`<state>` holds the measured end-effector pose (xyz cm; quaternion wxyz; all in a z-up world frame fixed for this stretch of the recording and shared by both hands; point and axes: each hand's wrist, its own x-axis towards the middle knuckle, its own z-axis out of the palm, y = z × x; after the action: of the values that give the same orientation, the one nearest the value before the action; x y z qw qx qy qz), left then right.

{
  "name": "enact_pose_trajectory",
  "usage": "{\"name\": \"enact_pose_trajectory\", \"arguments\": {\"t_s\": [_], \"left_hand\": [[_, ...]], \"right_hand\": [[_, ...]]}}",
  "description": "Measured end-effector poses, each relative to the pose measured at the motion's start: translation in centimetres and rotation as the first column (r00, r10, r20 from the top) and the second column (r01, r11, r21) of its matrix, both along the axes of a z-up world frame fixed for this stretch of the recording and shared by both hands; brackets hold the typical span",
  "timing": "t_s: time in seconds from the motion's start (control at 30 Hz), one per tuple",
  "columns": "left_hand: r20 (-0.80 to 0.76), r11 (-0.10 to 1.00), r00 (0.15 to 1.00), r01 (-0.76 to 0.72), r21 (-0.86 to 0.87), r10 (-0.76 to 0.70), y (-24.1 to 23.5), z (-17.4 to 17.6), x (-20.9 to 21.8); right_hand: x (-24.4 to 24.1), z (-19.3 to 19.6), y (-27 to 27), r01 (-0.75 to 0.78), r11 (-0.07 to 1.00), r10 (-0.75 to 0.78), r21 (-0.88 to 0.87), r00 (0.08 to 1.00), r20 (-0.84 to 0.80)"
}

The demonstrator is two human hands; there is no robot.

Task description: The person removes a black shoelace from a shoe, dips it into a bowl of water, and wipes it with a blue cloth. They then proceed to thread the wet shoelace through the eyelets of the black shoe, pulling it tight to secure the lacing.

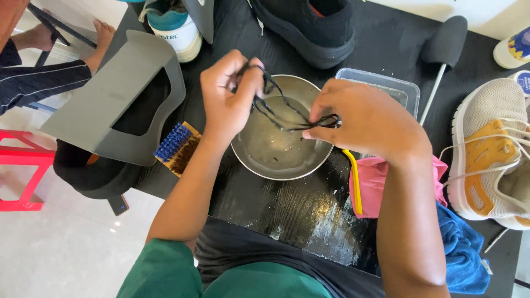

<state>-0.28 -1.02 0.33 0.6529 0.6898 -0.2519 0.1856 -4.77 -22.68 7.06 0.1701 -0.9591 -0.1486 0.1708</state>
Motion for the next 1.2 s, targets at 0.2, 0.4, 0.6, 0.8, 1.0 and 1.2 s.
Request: {"name": "enact_pose_trajectory", "arguments": {"t_s": [0.2,0.4,0.6,0.8,1.0,1.2], "left_hand": [[-0.053,0.994,0.993,0.108,0.015,-0.107,-1.3,-0.1,-1.2],[0.004,0.951,0.954,0.299,0.082,-0.301,-1.2,0.4,-1.6],[0.022,0.877,0.877,0.480,0.029,-0.481,-0.5,1.2,-1.5],[0.225,0.954,0.927,0.282,0.100,-0.298,-0.6,2.0,-1.5],[0.460,0.972,0.879,-0.203,0.122,0.126,0.4,2.7,-1.2],[0.435,0.896,0.804,-0.443,-0.017,0.406,0.7,2.0,-1.0]], "right_hand": [[-0.3,0.9,1.3,-0.147,0.934,0.115,0.325,0.987,0.115],[0.0,0.2,2.3,0.018,0.986,-0.019,0.166,1.000,0.001],[0.0,0.6,2.9,-0.012,0.935,-0.025,0.355,0.995,0.099],[0.1,-0.4,2.9,0.007,0.870,-0.030,0.493,0.999,0.039],[0.0,1.2,1.6,-0.028,0.908,-0.030,0.418,0.991,0.133],[-1.1,1.7,-0.5,-0.038,0.767,-0.218,0.641,0.924,0.315]]}}
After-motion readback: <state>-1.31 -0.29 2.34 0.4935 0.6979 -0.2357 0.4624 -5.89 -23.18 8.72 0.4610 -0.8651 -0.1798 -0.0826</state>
